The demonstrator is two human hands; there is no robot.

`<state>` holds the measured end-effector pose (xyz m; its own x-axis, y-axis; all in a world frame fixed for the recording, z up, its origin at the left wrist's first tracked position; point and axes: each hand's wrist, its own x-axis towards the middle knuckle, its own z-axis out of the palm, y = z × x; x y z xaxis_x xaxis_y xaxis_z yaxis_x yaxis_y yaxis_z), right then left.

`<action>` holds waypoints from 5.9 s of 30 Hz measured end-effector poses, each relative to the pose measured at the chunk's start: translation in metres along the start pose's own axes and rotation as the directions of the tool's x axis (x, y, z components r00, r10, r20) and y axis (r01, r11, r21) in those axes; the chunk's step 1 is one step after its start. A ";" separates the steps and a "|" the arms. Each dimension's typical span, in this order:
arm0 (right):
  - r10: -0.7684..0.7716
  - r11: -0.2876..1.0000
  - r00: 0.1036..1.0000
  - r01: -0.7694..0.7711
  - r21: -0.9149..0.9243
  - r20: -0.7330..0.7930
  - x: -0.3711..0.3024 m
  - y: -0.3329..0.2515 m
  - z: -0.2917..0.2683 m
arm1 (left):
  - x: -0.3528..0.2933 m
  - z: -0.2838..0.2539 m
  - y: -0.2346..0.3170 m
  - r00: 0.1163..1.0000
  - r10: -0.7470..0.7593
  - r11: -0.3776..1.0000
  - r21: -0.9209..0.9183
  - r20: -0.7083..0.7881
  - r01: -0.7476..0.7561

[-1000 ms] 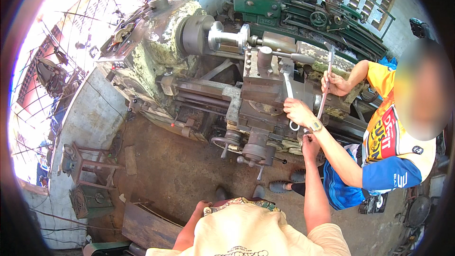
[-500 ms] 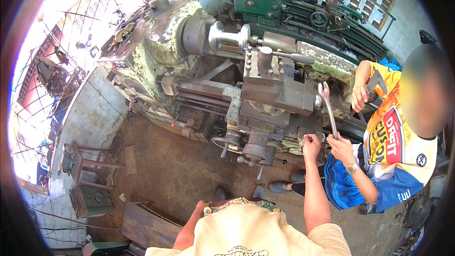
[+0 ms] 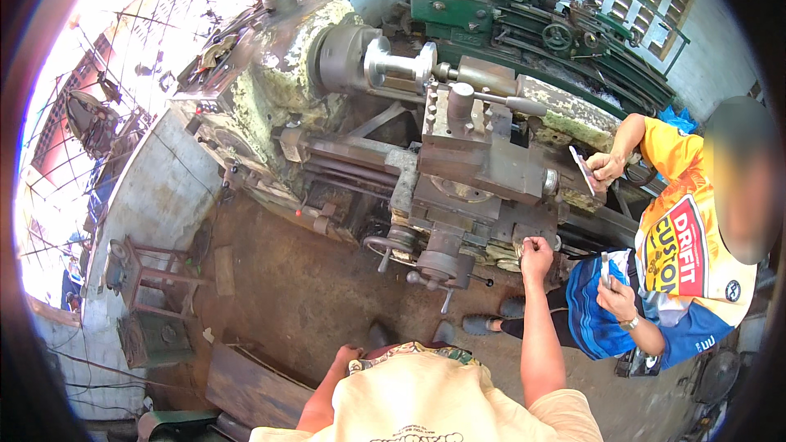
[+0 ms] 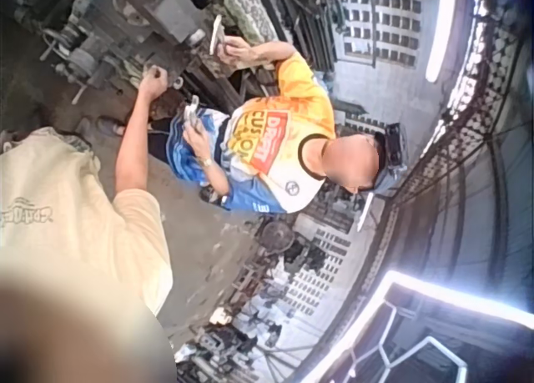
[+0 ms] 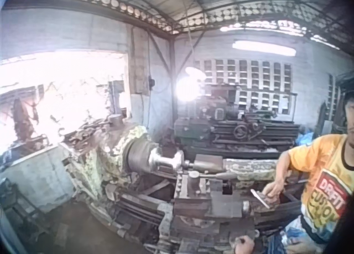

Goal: The person operates a metal lathe, adjusting controls and measuring a rotating cylindrical workpiece with a caliper. They use a wrench to tighten components and periodically check dimensions while the machine runs.

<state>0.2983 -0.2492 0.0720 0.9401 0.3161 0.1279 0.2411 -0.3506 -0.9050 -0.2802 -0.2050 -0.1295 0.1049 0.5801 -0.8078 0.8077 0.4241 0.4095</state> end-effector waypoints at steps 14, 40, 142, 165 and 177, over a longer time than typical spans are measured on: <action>-0.039 0.999 0.996 0.039 0.004 0.079 -0.007 -0.018 -0.006 | -0.021 0.032 0.006 0.997 -0.046 0.999 -0.022 -0.062 0.045; -0.020 1.000 0.986 0.017 0.019 0.167 -0.007 -0.018 -0.010 | -0.018 0.062 0.066 0.994 -0.040 0.996 -0.081 -0.103 0.032; -0.110 0.933 0.985 0.057 -0.356 -0.133 -0.008 -0.030 0.001 | 0.039 -0.029 -0.037 0.988 0.088 0.992 0.081 0.125 -0.099; -0.126 0.929 0.985 0.074 -0.362 -0.121 -0.011 -0.039 -0.001 | 0.034 -0.034 -0.058 0.992 0.050 0.968 0.240 0.114 -0.076; -0.122 0.927 0.987 0.075 -0.366 -0.106 -0.008 -0.034 -0.001 | 0.035 -0.018 -0.078 0.922 0.221 0.793 0.492 0.317 -0.359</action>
<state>0.2834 -0.2408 0.1021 0.9239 0.2613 0.2795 0.3826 -0.6244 -0.6810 -0.3502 -0.2051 -0.1817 0.4592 0.4080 -0.7891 0.8883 -0.2146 0.4060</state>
